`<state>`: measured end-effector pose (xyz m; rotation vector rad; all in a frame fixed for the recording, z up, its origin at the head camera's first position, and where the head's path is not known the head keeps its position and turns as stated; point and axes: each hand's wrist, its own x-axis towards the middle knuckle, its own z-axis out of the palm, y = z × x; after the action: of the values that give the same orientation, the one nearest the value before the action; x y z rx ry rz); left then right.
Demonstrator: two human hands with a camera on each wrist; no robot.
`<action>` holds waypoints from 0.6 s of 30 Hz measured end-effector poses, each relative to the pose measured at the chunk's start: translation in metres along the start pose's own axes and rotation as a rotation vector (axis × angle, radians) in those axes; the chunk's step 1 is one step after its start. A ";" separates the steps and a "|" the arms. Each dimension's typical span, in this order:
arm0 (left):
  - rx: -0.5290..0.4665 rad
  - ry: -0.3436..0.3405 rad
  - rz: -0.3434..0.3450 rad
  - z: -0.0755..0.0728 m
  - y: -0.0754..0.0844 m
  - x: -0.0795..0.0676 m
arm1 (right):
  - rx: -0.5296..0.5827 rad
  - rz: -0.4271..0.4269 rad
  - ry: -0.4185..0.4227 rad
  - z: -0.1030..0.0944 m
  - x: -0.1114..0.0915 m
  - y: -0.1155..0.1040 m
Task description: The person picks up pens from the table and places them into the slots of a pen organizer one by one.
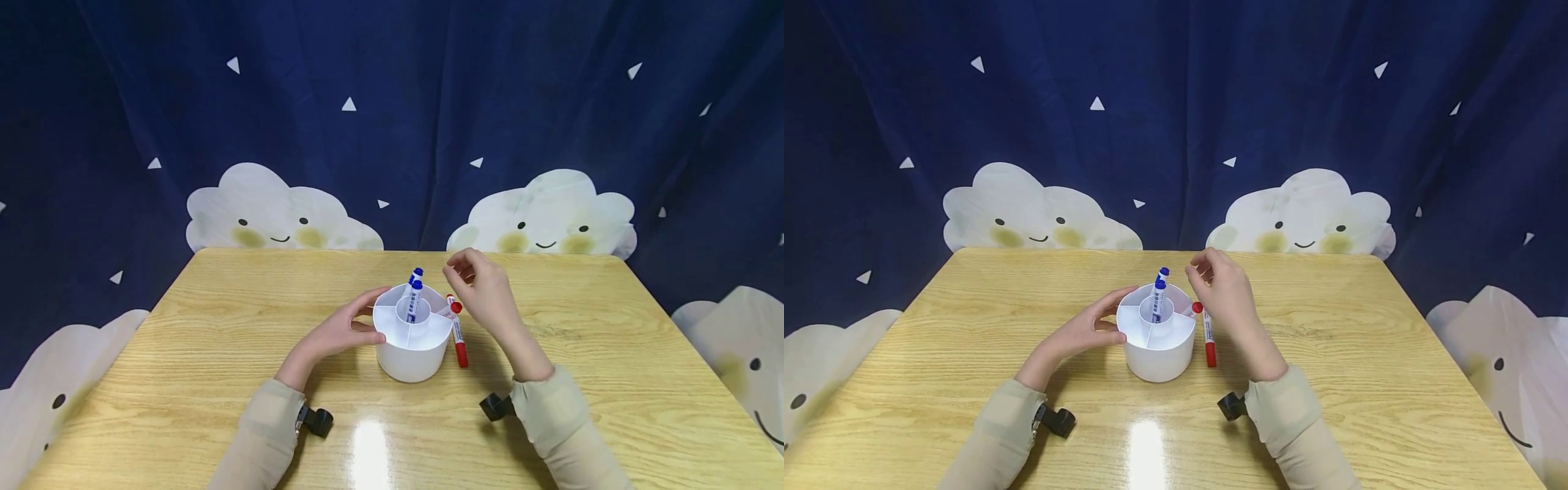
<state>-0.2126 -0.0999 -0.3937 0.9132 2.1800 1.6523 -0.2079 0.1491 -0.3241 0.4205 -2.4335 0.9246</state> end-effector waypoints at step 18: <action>0.014 -0.017 -0.006 0.000 0.019 -0.005 | -0.058 0.163 -0.145 0.018 0.003 0.043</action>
<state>-0.2026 -0.0993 -0.3765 0.9203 2.1838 1.6227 -0.2355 0.1676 -0.3570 0.2798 -2.6522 0.9158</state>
